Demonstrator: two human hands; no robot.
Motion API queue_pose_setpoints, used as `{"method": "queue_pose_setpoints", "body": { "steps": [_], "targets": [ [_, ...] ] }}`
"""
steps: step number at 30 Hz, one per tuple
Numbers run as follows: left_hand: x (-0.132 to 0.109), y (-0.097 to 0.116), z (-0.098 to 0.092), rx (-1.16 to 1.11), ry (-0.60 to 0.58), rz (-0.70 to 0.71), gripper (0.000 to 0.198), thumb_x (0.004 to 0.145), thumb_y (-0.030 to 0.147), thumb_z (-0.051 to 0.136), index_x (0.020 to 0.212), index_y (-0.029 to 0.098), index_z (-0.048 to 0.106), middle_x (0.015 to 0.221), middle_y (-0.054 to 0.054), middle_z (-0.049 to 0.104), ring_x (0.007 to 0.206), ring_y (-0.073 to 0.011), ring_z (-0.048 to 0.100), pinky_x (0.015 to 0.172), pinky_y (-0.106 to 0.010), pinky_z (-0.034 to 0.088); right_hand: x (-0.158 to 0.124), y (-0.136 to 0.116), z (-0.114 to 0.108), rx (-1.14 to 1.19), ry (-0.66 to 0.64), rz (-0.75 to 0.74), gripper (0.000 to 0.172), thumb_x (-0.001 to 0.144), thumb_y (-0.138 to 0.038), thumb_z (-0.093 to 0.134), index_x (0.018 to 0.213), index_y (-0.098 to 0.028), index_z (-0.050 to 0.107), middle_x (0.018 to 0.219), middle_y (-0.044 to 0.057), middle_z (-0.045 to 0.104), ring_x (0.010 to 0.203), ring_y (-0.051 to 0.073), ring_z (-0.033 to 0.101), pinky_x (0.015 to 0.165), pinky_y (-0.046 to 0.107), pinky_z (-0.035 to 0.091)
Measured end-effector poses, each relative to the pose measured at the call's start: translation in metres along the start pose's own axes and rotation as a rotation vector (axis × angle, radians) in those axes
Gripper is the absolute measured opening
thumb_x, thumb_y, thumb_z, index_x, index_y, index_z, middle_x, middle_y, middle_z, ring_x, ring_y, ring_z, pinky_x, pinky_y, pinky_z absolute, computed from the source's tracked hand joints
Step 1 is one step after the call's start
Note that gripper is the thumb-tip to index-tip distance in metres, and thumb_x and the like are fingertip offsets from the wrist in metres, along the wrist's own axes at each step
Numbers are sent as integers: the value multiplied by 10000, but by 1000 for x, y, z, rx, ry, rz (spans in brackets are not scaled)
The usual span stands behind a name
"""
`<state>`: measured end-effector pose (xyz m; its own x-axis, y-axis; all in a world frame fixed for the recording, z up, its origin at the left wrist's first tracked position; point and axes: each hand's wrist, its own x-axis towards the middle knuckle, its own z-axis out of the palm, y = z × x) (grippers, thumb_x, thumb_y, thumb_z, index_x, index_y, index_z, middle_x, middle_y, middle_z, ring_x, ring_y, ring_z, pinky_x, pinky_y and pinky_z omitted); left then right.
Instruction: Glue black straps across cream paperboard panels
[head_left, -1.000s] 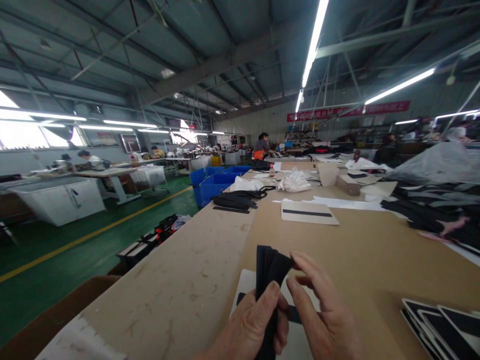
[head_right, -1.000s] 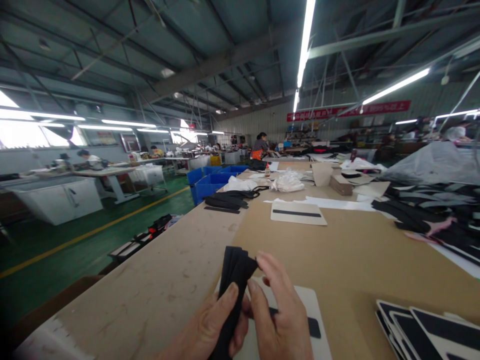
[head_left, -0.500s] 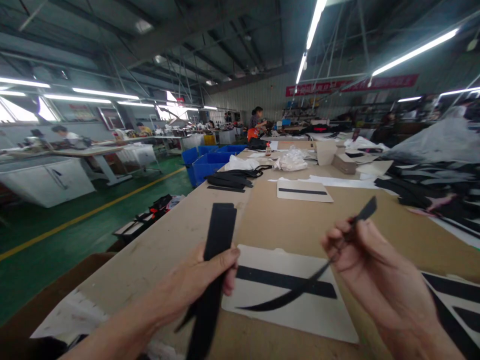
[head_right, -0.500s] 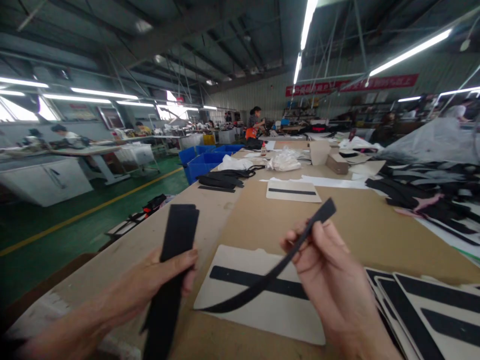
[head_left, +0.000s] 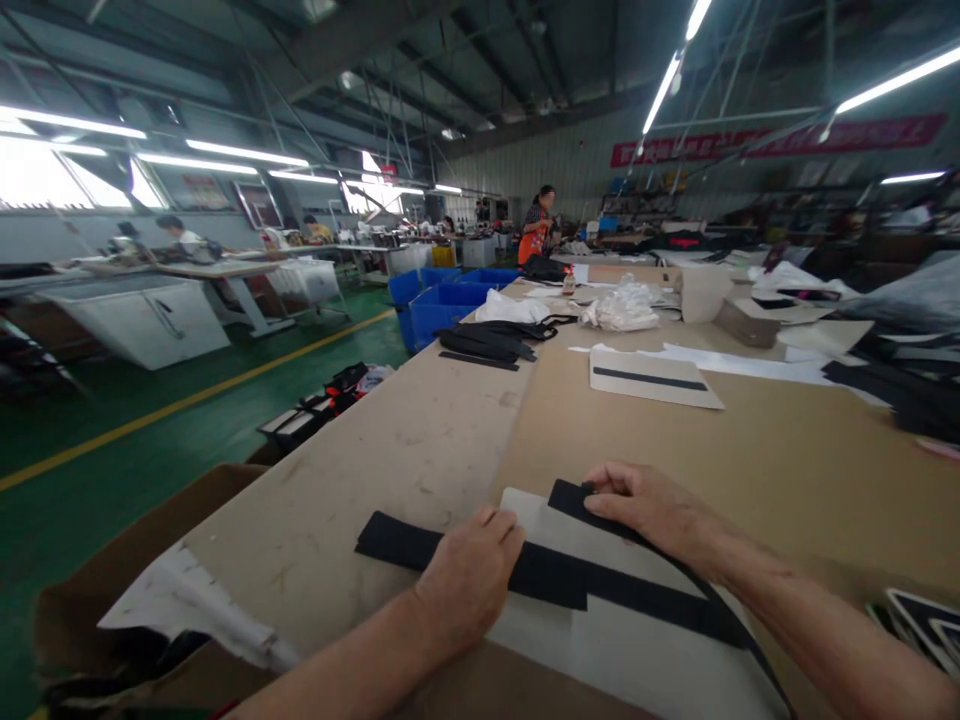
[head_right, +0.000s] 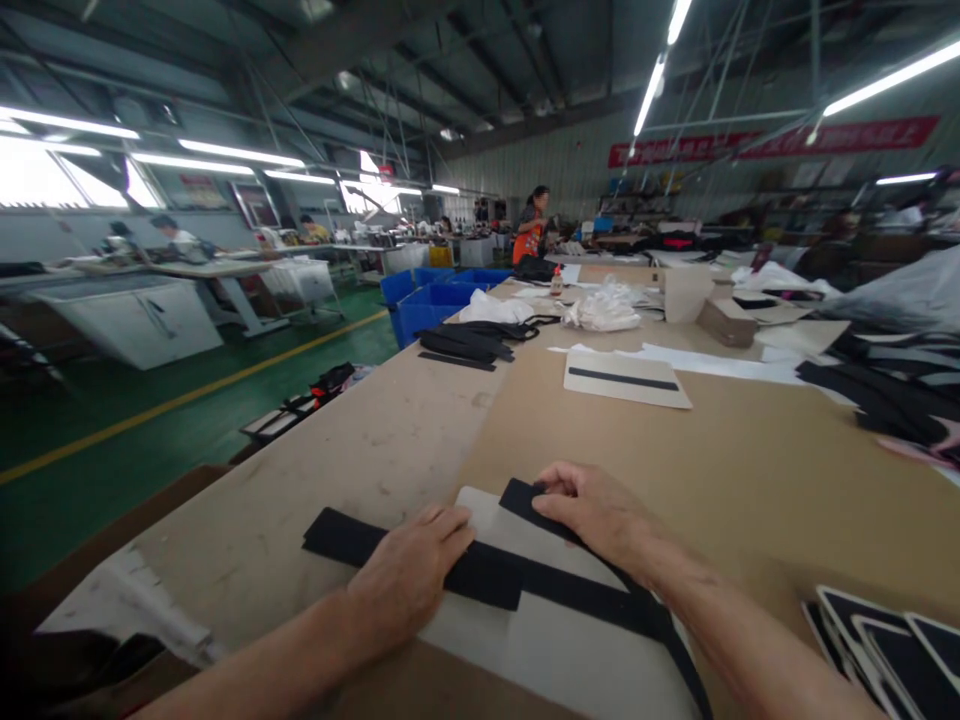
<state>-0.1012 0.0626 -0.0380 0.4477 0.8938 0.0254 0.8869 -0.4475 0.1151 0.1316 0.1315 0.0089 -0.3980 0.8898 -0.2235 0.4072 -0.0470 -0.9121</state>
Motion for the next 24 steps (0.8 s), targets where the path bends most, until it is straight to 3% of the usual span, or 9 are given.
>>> {"method": "queue_pose_setpoints", "body": {
  "steps": [4,10,24],
  "targets": [
    [-4,-8,15,-56,63,-5,403,844,75,425,1213,153,568,1225,-105,591,1124,-244,502,999,-390,458,31,9,24,-90,-42,-52,117,746,-269,643,835,-195,658,621,-35,608,514,95,472,499,234,339],
    [-7,-14,23,-157,106,5,395,810,128,493,1196,141,576,1212,-96,596,1113,-251,505,1016,-386,446,62,20,50,-288,-65,-135,106,761,-231,610,834,-190,677,650,-27,616,593,105,507,568,236,358],
    [-7,-14,22,-160,66,-36,426,796,135,501,1214,179,565,1180,-100,556,1069,-258,482,968,-414,457,71,14,64,-499,-74,-128,143,782,-199,586,858,-190,707,731,14,687,665,138,566,606,255,357]
  ]
}}
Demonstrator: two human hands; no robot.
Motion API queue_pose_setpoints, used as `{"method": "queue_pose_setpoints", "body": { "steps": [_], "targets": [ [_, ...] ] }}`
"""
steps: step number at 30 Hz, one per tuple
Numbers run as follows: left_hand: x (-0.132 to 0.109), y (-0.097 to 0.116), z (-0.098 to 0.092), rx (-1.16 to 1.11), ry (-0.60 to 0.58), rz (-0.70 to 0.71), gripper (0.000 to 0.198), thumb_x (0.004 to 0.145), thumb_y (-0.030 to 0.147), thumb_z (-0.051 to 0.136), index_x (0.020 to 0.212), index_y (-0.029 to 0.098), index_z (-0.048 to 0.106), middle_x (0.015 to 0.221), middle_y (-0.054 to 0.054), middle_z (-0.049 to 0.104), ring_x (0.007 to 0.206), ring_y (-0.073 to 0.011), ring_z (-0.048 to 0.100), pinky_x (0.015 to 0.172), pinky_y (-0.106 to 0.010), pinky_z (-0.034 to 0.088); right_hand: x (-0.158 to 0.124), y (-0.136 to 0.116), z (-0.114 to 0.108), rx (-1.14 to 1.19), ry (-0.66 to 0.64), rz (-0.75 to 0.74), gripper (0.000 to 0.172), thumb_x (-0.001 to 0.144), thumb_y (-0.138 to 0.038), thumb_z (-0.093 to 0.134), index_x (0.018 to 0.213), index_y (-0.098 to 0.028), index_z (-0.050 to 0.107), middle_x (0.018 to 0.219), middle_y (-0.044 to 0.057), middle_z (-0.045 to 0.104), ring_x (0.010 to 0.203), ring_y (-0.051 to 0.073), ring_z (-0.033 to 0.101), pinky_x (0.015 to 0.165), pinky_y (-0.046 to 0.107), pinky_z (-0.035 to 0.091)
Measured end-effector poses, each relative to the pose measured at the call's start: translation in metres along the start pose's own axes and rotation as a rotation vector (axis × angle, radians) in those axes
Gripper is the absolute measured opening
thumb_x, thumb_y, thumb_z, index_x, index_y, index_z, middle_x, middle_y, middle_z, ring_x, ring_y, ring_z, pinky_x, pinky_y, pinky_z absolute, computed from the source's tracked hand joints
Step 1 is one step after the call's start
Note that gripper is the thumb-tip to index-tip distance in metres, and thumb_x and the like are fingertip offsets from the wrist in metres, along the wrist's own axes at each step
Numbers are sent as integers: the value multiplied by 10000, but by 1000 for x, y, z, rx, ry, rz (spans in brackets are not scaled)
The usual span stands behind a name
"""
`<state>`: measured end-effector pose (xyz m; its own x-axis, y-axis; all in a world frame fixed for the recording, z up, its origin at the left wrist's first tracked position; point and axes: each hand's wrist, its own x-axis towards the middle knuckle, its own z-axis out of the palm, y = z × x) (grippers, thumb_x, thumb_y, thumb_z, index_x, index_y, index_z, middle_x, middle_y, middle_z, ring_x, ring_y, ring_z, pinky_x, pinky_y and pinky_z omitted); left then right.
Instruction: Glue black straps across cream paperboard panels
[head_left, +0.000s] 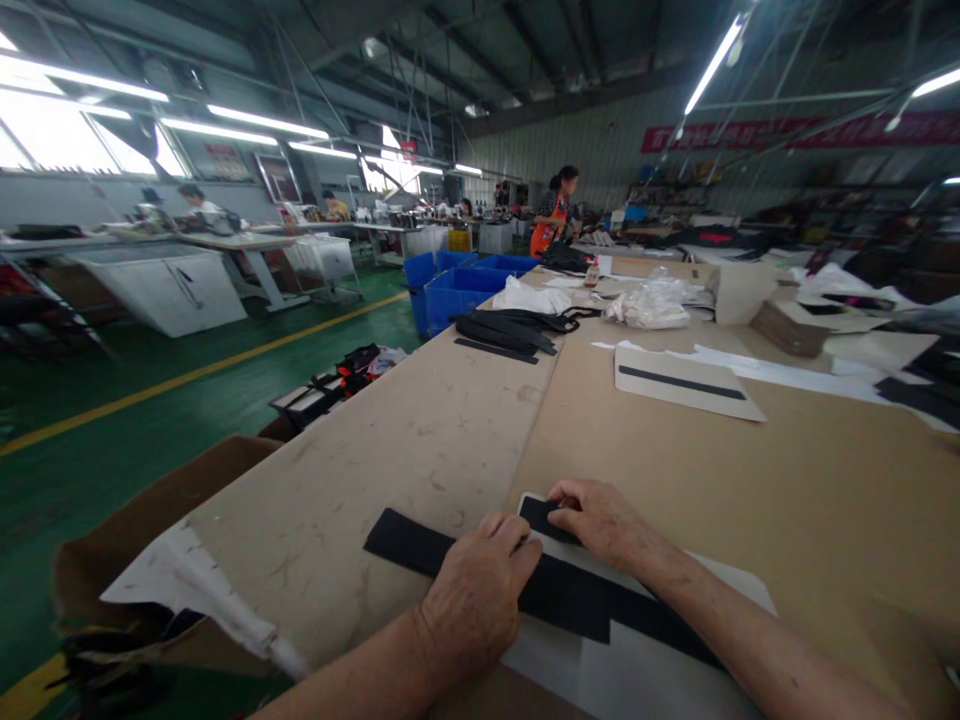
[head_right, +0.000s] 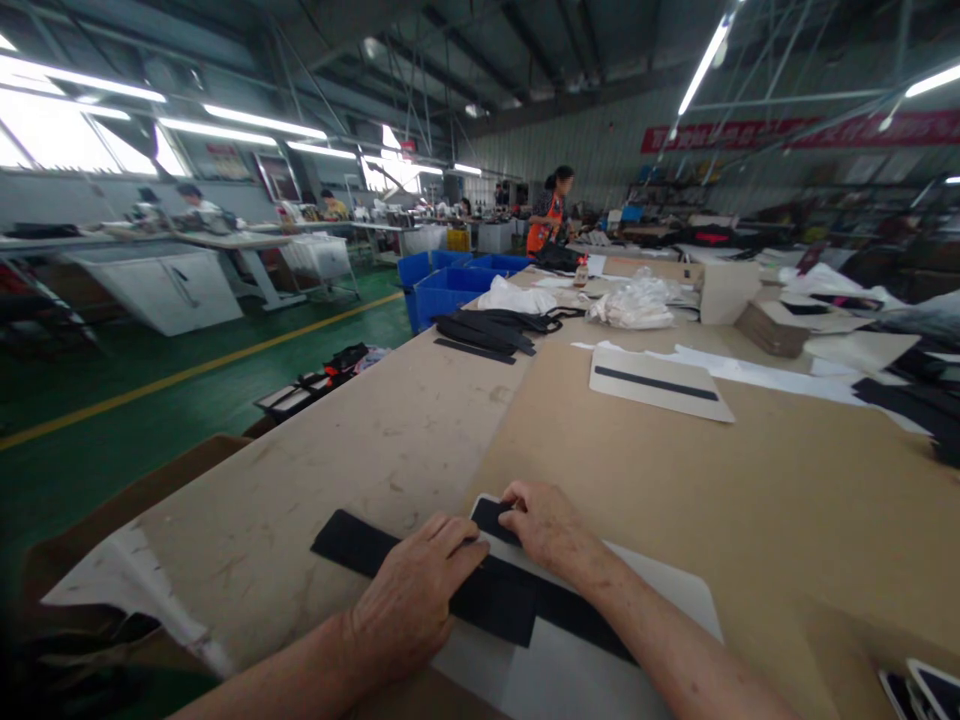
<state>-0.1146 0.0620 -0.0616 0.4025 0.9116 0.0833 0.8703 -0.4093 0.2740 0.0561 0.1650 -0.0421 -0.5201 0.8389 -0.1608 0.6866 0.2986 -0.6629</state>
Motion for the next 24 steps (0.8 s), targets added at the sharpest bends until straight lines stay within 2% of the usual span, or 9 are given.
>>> {"method": "queue_pose_setpoints", "body": {
  "steps": [5,11,16,18,21,23,24],
  "targets": [
    [-1,0,1,7,-7,-15,459,773,116,499,1220,181,575,1205,-101,548,1073,-264,479,963,-416,464,2,0,0,-32,6,7,154,777,-177,579,849,-181,715,737,26,691,688,151,576,627,267,363],
    [-1,-1,0,39,-23,-30,471,764,134,515,1231,173,562,1484,-124,385,1223,-306,421,1063,-466,401,4,4,3,-32,-1,9,163,790,-197,585,882,-175,717,799,46,716,729,164,602,654,274,385],
    [3,-3,-2,76,-78,-25,503,757,164,538,1259,167,552,1494,-122,409,1232,-318,429,1061,-464,407,6,5,2,-64,25,-17,186,794,-212,585,927,-164,706,794,50,709,708,154,594,645,271,384],
    [4,-4,-2,90,-84,-22,515,758,156,532,1272,173,552,1497,-114,414,1232,-308,434,1066,-450,404,0,12,-11,-60,2,-4,294,772,-261,624,1038,-150,684,830,53,708,727,162,600,657,273,399],
    [6,-4,-2,107,-96,-30,557,738,112,503,1287,184,552,1510,-104,404,1243,-300,433,1066,-446,404,-24,37,-50,29,-201,41,493,703,-292,687,1181,-188,620,960,34,708,795,173,626,675,266,435],
    [7,-5,-1,118,-103,-37,588,714,77,477,1285,185,562,1517,-101,399,1248,-297,432,1071,-450,398,-50,60,-78,76,-319,67,443,698,-280,672,1135,-217,625,999,13,701,846,177,632,701,262,448],
    [8,-5,0,123,-107,-42,608,697,63,468,1285,185,566,1519,-97,398,1250,-296,431,1074,-451,396,-64,72,-89,63,-319,88,365,709,-275,649,1069,-213,637,984,12,697,858,179,627,712,265,447]
  ]
}}
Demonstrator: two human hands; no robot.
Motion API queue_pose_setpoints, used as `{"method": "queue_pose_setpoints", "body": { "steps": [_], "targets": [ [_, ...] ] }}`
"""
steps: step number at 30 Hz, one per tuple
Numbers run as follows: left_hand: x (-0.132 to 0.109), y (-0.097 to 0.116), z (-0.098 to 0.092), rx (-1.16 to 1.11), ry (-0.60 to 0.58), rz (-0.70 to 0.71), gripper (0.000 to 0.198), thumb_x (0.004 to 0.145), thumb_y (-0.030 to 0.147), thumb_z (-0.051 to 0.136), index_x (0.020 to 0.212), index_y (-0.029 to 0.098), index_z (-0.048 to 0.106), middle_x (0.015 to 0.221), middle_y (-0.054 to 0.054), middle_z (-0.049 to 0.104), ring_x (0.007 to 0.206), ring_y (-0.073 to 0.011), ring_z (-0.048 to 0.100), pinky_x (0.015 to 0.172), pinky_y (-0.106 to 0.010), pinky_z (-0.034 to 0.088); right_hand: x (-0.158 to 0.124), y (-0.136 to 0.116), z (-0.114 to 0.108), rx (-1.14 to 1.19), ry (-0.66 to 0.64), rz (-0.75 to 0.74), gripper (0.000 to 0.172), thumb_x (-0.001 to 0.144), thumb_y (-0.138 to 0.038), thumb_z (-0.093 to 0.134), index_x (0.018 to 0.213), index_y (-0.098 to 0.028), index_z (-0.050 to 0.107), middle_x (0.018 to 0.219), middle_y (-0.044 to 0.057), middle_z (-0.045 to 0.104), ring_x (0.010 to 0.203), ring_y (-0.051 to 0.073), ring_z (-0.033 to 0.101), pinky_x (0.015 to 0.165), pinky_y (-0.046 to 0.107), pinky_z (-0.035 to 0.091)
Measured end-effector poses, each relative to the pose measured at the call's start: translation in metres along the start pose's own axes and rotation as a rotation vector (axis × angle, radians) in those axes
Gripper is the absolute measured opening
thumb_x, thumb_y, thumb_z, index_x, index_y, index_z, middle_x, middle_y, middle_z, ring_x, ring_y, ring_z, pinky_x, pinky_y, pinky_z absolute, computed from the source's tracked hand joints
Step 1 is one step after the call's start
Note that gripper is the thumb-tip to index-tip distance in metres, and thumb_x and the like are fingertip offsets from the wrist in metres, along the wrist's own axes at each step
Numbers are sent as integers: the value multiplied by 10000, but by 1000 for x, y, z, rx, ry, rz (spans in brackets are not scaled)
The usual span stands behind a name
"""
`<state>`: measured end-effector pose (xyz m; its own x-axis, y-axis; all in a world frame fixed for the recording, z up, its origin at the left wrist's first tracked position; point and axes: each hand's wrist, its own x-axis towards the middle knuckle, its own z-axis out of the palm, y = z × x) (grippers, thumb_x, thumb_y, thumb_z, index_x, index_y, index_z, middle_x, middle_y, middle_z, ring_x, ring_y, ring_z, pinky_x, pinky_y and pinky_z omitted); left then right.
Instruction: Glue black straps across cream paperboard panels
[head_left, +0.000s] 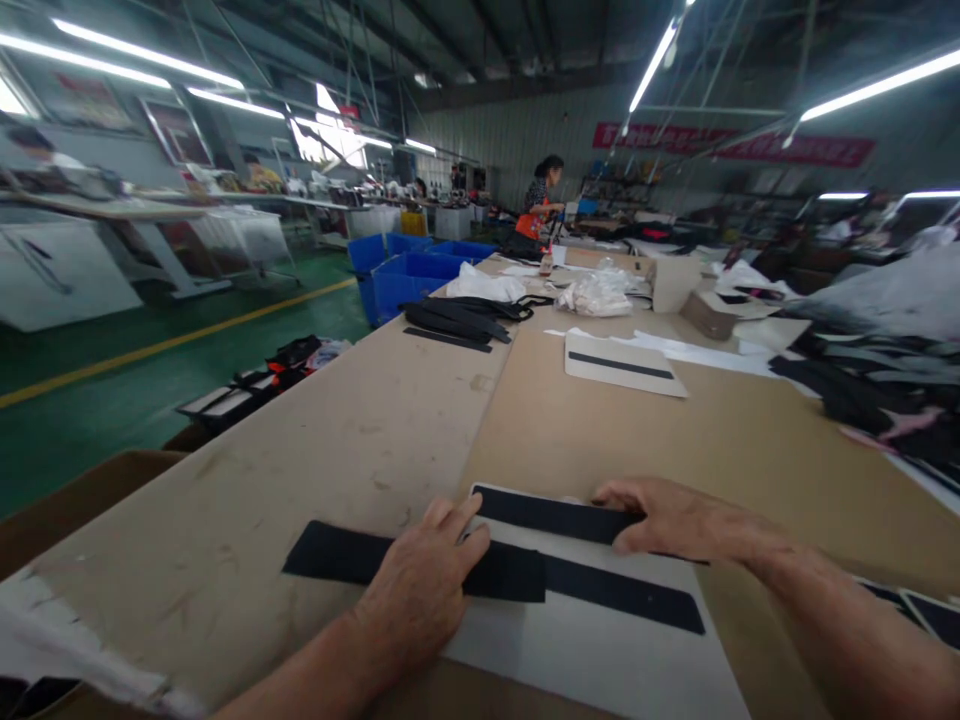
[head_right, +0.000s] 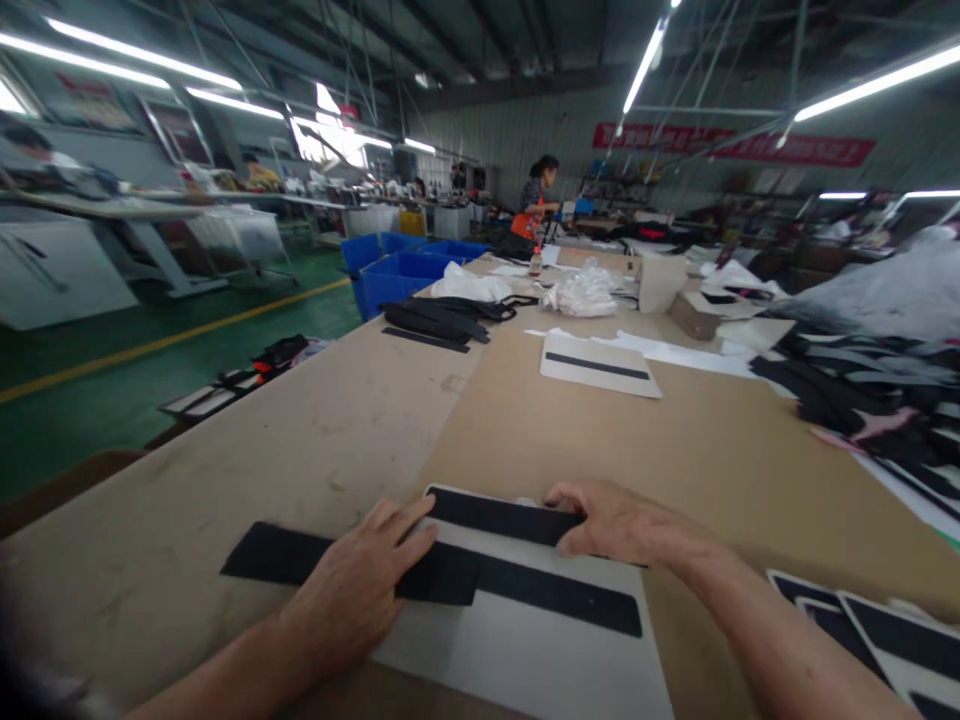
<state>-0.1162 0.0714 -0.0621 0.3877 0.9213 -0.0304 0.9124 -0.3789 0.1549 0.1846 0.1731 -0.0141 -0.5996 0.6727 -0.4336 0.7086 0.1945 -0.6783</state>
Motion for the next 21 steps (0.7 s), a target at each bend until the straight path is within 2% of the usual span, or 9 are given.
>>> {"method": "queue_pose_setpoints", "body": {
  "steps": [3,5,8,11,14,21],
  "targets": [
    [2,0,1,19,-18,-12,664,664,39,448,1300,186,565,1529,-86,389,1262,-289,425,1085,-451,387,-38,36,-2,-82,198,131,142,751,-288,576,852,-197,615,837,17,661,787,167,590,681,267,423],
    [2,0,1,40,-31,-22,683,661,31,437,1315,186,559,1536,-80,381,1275,-285,415,1093,-449,380,-49,54,11,-49,319,233,120,796,-314,522,800,-208,575,702,-4,603,668,146,549,615,261,399],
    [3,0,1,71,-46,-30,690,666,24,430,1323,188,559,1541,-75,378,1272,-275,420,1104,-445,372,-50,69,35,101,416,293,147,846,-336,464,835,-220,554,620,-38,544,581,126,523,571,250,385],
    [4,0,1,88,-48,-36,691,667,25,430,1322,195,567,1539,-68,386,1270,-277,427,1104,-453,376,-47,69,48,126,521,311,151,850,-317,468,912,-221,567,634,-44,550,583,123,539,581,251,385],
    [4,-1,2,84,-35,-34,685,675,41,443,1329,201,566,1538,-63,391,1277,-279,428,1112,-460,373,-46,62,49,73,594,336,165,835,-274,497,972,-216,568,665,-35,579,609,131,562,607,260,391],
    [4,-2,3,90,-44,-32,689,666,48,448,1323,206,580,1533,-61,403,1284,-289,442,1112,-482,380,-45,49,46,22,627,414,132,844,-201,525,971,-189,558,713,-5,627,665,145,586,658,273,390]
  ]
}}
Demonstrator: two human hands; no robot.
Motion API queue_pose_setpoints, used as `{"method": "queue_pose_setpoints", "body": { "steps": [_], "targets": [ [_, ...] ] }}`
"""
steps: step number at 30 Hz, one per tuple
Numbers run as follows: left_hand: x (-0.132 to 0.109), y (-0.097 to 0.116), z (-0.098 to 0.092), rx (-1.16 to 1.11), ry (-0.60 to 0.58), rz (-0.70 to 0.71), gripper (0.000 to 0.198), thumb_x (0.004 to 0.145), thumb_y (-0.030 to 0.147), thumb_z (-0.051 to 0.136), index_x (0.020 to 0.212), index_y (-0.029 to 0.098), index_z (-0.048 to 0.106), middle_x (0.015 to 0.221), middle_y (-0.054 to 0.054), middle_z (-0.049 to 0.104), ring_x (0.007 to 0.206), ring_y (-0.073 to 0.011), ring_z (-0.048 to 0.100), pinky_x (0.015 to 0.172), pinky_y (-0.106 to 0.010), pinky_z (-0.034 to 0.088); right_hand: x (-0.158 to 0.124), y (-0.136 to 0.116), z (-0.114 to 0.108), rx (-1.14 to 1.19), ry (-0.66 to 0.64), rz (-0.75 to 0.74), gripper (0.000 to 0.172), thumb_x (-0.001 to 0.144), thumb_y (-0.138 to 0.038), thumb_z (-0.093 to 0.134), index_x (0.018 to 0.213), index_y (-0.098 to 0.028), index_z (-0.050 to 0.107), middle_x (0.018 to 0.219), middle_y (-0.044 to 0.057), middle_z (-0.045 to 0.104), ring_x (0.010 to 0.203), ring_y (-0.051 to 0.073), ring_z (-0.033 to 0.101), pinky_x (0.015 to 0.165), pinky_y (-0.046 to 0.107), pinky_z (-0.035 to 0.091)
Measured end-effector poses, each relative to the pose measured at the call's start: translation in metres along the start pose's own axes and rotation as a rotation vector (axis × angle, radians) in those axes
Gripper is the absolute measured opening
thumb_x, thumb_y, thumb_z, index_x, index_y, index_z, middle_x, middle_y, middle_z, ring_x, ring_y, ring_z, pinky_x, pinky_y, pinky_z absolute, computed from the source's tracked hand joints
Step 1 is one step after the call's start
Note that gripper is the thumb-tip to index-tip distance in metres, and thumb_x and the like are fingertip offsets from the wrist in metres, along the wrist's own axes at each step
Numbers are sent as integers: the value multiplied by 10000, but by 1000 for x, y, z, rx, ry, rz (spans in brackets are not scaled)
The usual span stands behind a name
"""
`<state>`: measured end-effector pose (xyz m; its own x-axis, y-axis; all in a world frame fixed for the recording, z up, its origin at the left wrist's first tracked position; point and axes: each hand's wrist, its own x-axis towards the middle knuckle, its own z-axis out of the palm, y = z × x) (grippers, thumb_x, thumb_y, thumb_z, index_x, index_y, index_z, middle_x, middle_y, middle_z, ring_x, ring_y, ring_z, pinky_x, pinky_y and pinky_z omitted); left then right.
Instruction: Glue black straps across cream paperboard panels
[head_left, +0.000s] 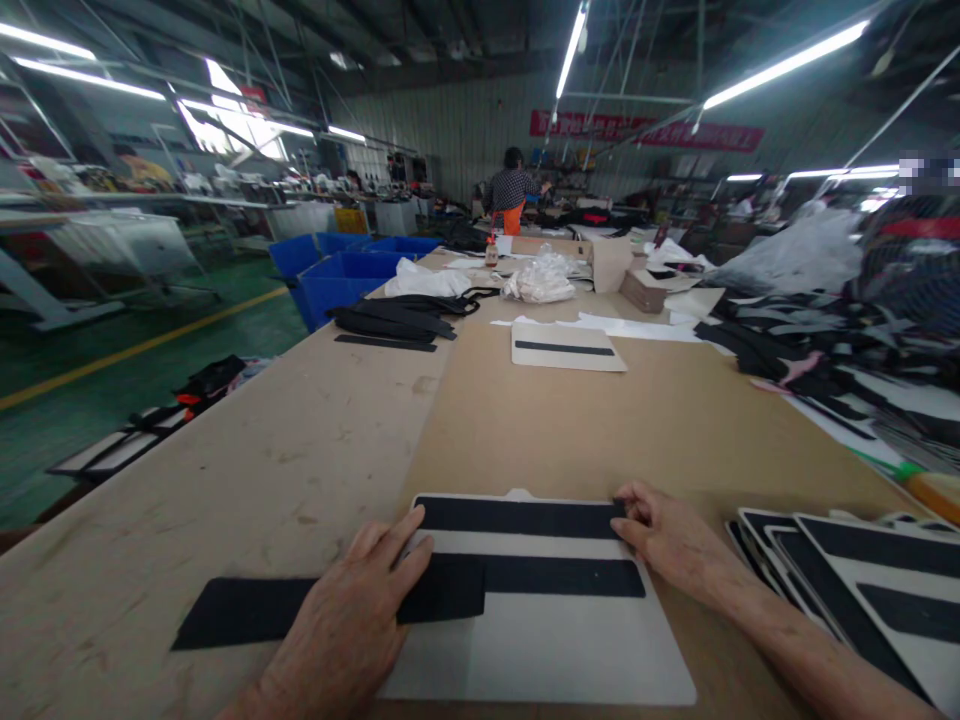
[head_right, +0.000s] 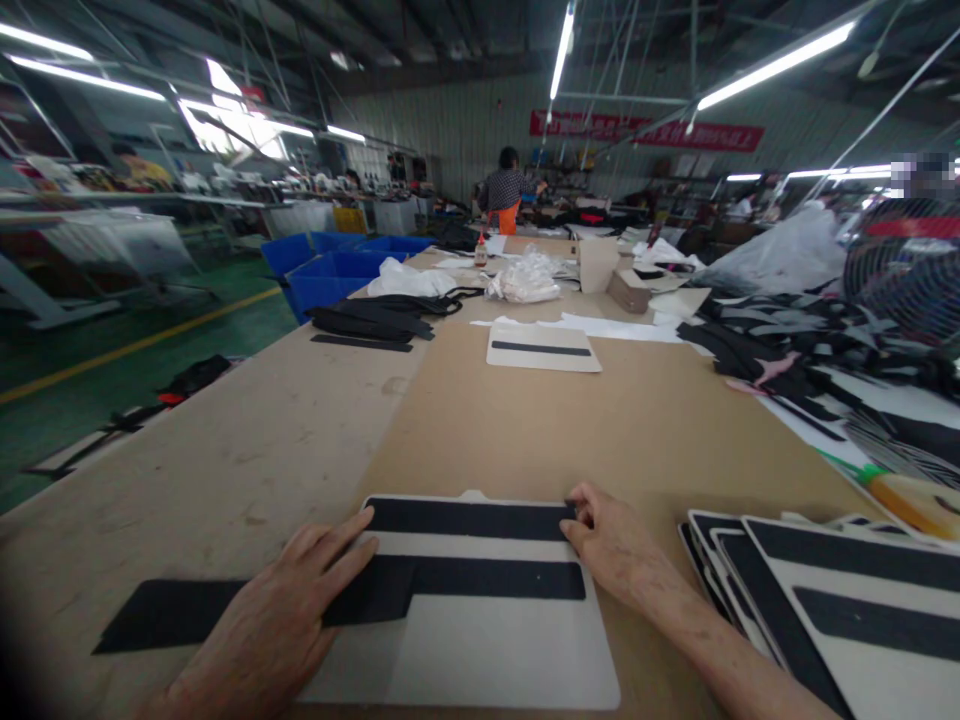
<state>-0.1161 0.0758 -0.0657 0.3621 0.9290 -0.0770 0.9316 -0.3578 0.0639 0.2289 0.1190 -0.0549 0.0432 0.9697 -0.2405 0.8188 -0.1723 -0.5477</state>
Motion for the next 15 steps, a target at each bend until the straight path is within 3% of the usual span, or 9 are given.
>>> {"method": "queue_pose_setpoints", "body": {
  "steps": [9,15],
  "targets": [
    [0,-1,0,-13,14,5,691,659,47,457,1318,213,581,1526,-52,416,1297,-281,433,1120,-477,375,7,-10,1,-143,32,24,171,801,-140,560,969,-162,581,728,11,630,684,153,573,639,267,374],
    [0,0,1,-9,31,-1,694,660,24,447,1309,229,584,1524,-37,418,1284,-266,443,1113,-460,381,9,-6,1,-92,24,32,159,805,-153,548,958,-167,591,735,14,654,671,148,586,635,265,382]
  ]
}}
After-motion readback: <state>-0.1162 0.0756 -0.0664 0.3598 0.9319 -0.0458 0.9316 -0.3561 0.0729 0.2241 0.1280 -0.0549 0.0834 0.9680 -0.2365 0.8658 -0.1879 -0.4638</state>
